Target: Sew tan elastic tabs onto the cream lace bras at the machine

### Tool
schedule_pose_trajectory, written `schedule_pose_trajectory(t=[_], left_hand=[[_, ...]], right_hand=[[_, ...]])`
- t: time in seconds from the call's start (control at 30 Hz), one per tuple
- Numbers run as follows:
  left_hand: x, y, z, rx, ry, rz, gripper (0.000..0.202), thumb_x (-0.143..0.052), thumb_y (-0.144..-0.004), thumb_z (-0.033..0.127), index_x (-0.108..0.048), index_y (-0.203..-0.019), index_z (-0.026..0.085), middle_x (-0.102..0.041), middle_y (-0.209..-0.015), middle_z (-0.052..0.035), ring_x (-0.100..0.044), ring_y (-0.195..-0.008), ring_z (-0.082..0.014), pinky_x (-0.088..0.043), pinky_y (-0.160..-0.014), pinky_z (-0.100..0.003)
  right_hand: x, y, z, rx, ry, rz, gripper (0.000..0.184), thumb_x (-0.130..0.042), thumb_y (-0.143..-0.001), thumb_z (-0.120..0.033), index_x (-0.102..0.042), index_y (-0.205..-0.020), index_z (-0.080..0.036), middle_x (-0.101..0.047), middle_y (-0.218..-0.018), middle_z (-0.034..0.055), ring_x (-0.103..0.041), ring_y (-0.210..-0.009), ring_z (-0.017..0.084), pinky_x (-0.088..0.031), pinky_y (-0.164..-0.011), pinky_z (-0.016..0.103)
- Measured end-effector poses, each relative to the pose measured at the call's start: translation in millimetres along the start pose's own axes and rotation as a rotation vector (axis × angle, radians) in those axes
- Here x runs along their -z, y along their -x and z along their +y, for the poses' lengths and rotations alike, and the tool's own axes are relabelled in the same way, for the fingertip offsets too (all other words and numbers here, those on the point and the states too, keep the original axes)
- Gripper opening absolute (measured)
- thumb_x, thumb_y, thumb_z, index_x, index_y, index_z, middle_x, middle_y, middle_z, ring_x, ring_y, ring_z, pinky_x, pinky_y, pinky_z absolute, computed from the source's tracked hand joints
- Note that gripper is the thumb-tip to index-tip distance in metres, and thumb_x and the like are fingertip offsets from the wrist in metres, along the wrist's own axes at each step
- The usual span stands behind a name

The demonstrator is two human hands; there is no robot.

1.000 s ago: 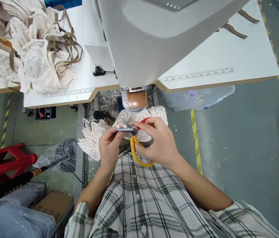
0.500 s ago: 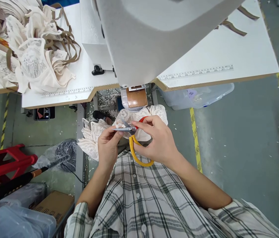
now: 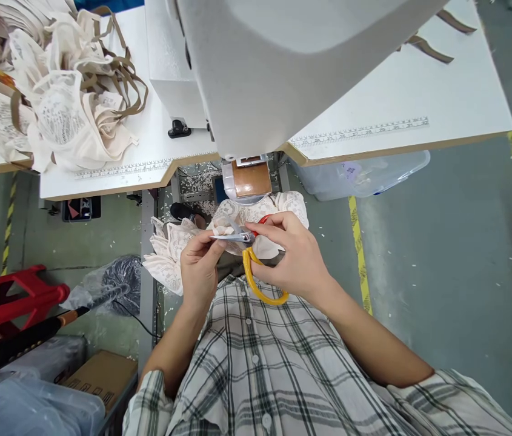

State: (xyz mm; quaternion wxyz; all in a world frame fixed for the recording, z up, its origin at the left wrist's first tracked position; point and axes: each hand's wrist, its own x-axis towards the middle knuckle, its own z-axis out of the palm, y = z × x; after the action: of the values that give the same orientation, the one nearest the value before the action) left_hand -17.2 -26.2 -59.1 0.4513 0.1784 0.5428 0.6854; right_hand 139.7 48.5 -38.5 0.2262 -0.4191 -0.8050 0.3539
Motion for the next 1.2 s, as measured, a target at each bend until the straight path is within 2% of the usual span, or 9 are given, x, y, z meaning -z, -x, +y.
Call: schedule_pose_trajectory(t=[0.13,0.3,0.57,0.7,0.8,0.9,1.0,1.1,1.2], left_hand=[[-0.8,0,-3,-0.035,-0.021,0.009,0.01,-0.08,-0.076,0.023,-0.076,-0.086,0.023,-0.071,-0.088,-0.0001,-0.065,-0.086,-0.0133,-0.053,-0.086,-0.027],[-1.6,-2,2,0.023,-0.043,0.005,0.016,-0.08,-0.075,0.028,-0.076,-0.09,0.023,-0.072,-0.091,-0.0014,-0.066,-0.086,-0.0164,-0.054,-0.087,-0.032],[-4.5,-2,2,0.031,-0.069,0.008,0.016,-0.078,-0.077,0.028,-0.076,-0.091,0.022,-0.073,-0.094,-0.0018,-0.066,-0.092,-0.0166,-0.053,-0.089,-0.031],[-5.1,-6,4,0.114,-0.009,0.053,0.015,-0.079,-0.075,0.027,-0.075,-0.088,0.021,-0.072,-0.088,-0.0005,-0.064,-0.077,-0.0117,-0.053,-0.076,-0.024],[-3.1,-8,9,0.172,0.033,0.076,0.017,-0.081,-0.072,0.025,-0.075,-0.087,0.02,-0.069,-0.081,0.0013,-0.058,-0.066,-0.008,-0.051,-0.065,-0.021],[-1.1,-7,13,0.191,0.064,0.079,0.018,-0.082,-0.07,0.025,-0.075,-0.086,0.019,-0.068,-0.077,0.0017,-0.056,-0.064,-0.007,-0.05,-0.066,-0.02],[-0.1,-8,12,0.205,0.075,0.088,0.019,-0.082,-0.07,0.025,-0.073,-0.086,0.018,-0.068,-0.079,0.0012,-0.057,-0.066,-0.0069,-0.049,-0.067,-0.02],[3.5,-11,9,0.214,0.008,0.05,0.023,-0.081,-0.071,0.029,-0.07,-0.089,0.019,-0.068,-0.083,0.0006,-0.06,-0.07,-0.0091,-0.049,-0.069,-0.021],[13.7,-19,10,0.111,-0.337,-0.062,0.027,-0.076,-0.076,0.03,-0.066,-0.1,0.021,-0.068,-0.094,-0.0023,-0.064,-0.085,-0.0146,-0.05,-0.076,-0.026]], right_hand=[[-3,-2,-4,0.006,-0.004,0.027,0.053,-0.071,-0.066,-0.03,-0.069,-0.119,-0.023,-0.057,-0.104,0.0071,-0.061,-0.096,0.023,-0.055,-0.081,0.041],[-4,-3,-4,0.022,-0.015,0.025,0.052,-0.071,-0.068,-0.031,-0.069,-0.119,-0.025,-0.057,-0.104,0.0068,-0.061,-0.096,0.024,-0.055,-0.079,0.04],[-4,0,2,-0.023,0.006,0.034,0.052,-0.072,-0.067,-0.031,-0.068,-0.119,-0.027,-0.058,-0.105,0.0058,-0.062,-0.097,0.024,-0.056,-0.08,0.041],[1,0,5,-0.076,-0.001,0.022,0.049,-0.072,-0.071,-0.034,-0.069,-0.12,-0.028,-0.057,-0.105,0.0057,-0.062,-0.094,0.023,-0.056,-0.077,0.039],[16,8,20,-0.094,-0.011,0.028,0.048,-0.072,-0.072,-0.031,-0.069,-0.12,-0.028,-0.058,-0.104,0.0058,-0.061,-0.089,0.021,-0.055,-0.075,0.039],[40,16,42,-0.125,0.002,0.018,0.048,-0.072,-0.072,-0.03,-0.07,-0.12,-0.029,-0.058,-0.102,0.0056,-0.059,-0.082,0.019,-0.054,-0.071,0.037],[65,8,65,-0.236,0.092,0.057,0.047,-0.072,-0.072,-0.033,-0.071,-0.119,-0.029,-0.057,-0.1,0.0067,-0.056,-0.076,0.018,-0.051,-0.068,0.036],[87,-25,88,-0.331,0.235,0.133,0.049,-0.069,-0.077,-0.034,-0.068,-0.125,-0.028,-0.058,-0.101,0.0088,-0.056,-0.085,0.019,-0.048,-0.077,0.037],[107,-83,113,-0.31,0.366,0.189,0.053,-0.06,-0.085,-0.04,-0.061,-0.134,-0.018,-0.061,-0.106,0.0143,-0.054,-0.108,0.024,-0.044,-0.088,0.037]])
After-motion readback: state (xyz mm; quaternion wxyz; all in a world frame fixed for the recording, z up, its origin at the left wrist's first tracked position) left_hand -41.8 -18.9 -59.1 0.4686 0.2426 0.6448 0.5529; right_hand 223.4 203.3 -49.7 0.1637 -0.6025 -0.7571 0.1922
